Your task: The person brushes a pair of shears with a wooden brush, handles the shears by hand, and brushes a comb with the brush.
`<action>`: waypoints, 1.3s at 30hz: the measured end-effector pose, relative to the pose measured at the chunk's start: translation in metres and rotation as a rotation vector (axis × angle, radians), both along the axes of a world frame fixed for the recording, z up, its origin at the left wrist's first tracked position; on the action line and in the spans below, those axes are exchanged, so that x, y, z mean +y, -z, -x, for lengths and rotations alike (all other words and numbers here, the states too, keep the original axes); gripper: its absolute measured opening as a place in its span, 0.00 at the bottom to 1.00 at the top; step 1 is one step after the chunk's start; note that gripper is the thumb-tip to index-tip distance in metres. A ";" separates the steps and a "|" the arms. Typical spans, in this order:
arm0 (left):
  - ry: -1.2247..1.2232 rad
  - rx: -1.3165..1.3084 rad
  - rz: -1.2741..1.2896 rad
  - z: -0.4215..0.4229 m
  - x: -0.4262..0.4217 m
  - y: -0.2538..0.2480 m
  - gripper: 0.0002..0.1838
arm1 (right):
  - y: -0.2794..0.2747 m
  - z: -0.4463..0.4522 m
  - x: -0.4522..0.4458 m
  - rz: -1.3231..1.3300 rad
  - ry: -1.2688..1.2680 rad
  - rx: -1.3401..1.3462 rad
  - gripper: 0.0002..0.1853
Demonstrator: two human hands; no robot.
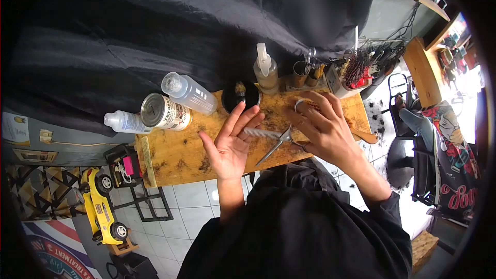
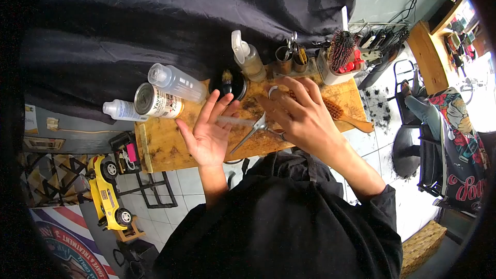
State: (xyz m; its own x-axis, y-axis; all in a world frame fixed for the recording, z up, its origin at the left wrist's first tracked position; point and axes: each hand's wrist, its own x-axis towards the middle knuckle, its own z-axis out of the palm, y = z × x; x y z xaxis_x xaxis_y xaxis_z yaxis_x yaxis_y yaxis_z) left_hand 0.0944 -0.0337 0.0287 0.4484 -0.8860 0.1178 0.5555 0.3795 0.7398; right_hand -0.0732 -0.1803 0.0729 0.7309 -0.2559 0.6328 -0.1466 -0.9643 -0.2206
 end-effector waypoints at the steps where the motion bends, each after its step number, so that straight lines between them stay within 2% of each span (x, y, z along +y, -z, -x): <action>1: 0.012 0.003 -0.009 0.001 0.000 -0.001 0.55 | 0.002 0.005 -0.002 0.014 -0.031 0.038 0.12; 3: 0.046 0.055 0.022 0.002 0.001 -0.002 0.55 | 0.005 0.011 -0.003 0.028 -0.060 0.075 0.13; 5: 0.078 0.108 0.051 0.002 0.002 -0.002 0.55 | 0.006 0.015 -0.002 0.034 -0.101 0.222 0.16; 9: 0.119 0.117 0.041 0.001 0.002 0.000 0.58 | -0.001 0.011 0.003 -0.055 -0.126 0.145 0.22; 11: 0.143 0.128 0.048 0.002 0.000 -0.001 0.59 | -0.002 0.011 0.009 -0.433 -0.263 0.160 0.24; 12: 0.218 0.172 0.073 0.006 -0.004 -0.002 0.59 | 0.000 0.010 0.010 -0.662 -0.426 0.197 0.30; 13: 0.292 0.217 0.098 0.011 -0.009 -0.003 0.60 | 0.003 0.009 0.014 -0.820 -0.540 0.177 0.29; 14: 0.386 0.240 0.145 0.015 -0.014 -0.002 0.60 | 0.009 0.009 0.018 -1.043 -0.669 0.260 0.29; 15: 0.377 0.241 0.149 0.020 -0.018 -0.003 0.60 | 0.016 0.010 0.022 -1.267 -0.795 0.345 0.30; 17: 0.553 0.662 0.189 0.029 -0.024 -0.007 0.60 | 0.033 0.009 0.036 -1.573 -1.034 0.278 0.31; 18: 0.615 0.684 0.254 0.030 -0.026 -0.003 0.59 | 0.037 0.005 0.043 -1.664 -1.179 0.202 0.34; 19: 0.615 0.686 0.255 0.032 -0.028 -0.003 0.59 | 0.043 0.004 0.048 -1.665 -1.177 0.202 0.34; 21: 0.671 0.772 0.312 0.034 -0.030 -0.005 0.58 | 0.053 0.004 0.056 -1.846 -1.360 0.098 0.36; 23: 0.684 0.785 0.303 0.034 -0.031 -0.005 0.58 | 0.047 0.003 0.059 -1.852 -1.331 0.043 0.34; 26: 0.698 0.758 0.276 0.035 -0.034 -0.005 0.58 | 0.054 0.007 0.055 -1.747 -1.212 0.115 0.17; 27: 0.687 0.745 0.246 0.035 -0.033 -0.005 0.58 | 0.051 0.007 0.054 -1.753 -1.150 0.133 0.15; 29: 0.676 0.731 0.215 0.035 -0.033 -0.007 0.58 | 0.048 0.008 0.053 -1.693 -1.130 0.107 0.14; 31: 0.638 0.713 0.153 0.035 -0.032 -0.008 0.58 | 0.023 0.009 0.061 -1.935 -0.994 -0.016 0.13; 32: 0.640 0.713 0.150 0.034 -0.032 -0.009 0.58 | 0.021 0.008 0.059 -1.880 -0.969 -0.028 0.20; 33: 0.606 0.688 0.124 0.033 -0.031 -0.009 0.58 | 0.026 0.011 0.053 -1.879 -0.967 -0.033 0.20; 35: 0.576 0.658 0.099 0.030 -0.032 -0.004 0.58 | 0.043 0.020 0.040 -1.748 -1.020 0.358 0.26; 37: 0.663 0.627 0.405 0.026 -0.033 0.009 0.55 | 0.045 0.020 0.041 -1.726 -1.021 0.289 0.27; 38: 0.530 0.551 0.188 0.024 -0.022 0.009 0.47 | 0.046 0.019 0.043 -1.847 -1.116 0.110 0.24; 39: 0.534 0.549 0.187 0.026 -0.014 0.010 0.47 | 0.047 0.019 0.045 -1.958 -1.206 -0.081 0.21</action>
State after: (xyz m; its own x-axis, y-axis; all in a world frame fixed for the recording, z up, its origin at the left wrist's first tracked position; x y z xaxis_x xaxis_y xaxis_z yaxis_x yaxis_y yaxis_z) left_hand 0.0684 -0.0477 0.0184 0.0050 -0.9853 0.1708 0.9651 0.0495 0.2571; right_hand -0.0920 -0.1357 0.0260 0.9612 -0.0017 0.2759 0.1875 0.7376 -0.6487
